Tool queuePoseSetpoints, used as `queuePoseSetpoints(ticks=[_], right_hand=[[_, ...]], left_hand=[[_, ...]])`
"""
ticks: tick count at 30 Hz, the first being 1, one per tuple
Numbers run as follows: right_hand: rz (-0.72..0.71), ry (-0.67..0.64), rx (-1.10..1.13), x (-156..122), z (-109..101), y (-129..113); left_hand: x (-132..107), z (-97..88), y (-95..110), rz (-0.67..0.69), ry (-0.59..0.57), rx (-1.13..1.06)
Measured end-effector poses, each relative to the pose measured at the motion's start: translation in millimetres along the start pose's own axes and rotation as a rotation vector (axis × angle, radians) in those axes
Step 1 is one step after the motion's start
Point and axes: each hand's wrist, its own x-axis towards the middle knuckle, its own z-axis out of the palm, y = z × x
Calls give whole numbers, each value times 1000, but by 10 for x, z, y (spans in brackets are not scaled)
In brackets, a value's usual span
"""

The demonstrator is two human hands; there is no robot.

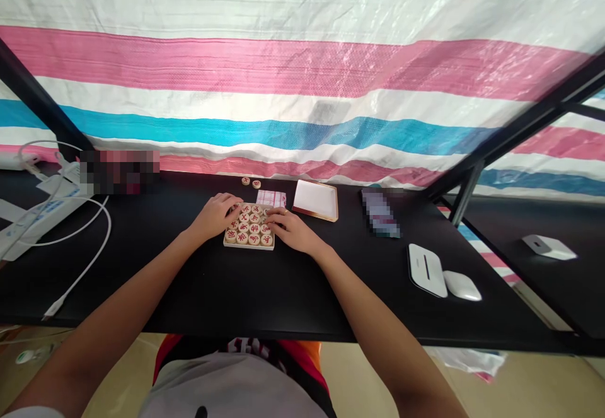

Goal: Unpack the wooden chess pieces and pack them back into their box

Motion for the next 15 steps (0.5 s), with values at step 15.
queuePoseSetpoints(ticks=[15], right_hand=[[-20, 78, -10, 77, 33, 3]], left_hand=[[20, 94, -184, -87, -35, -73]])
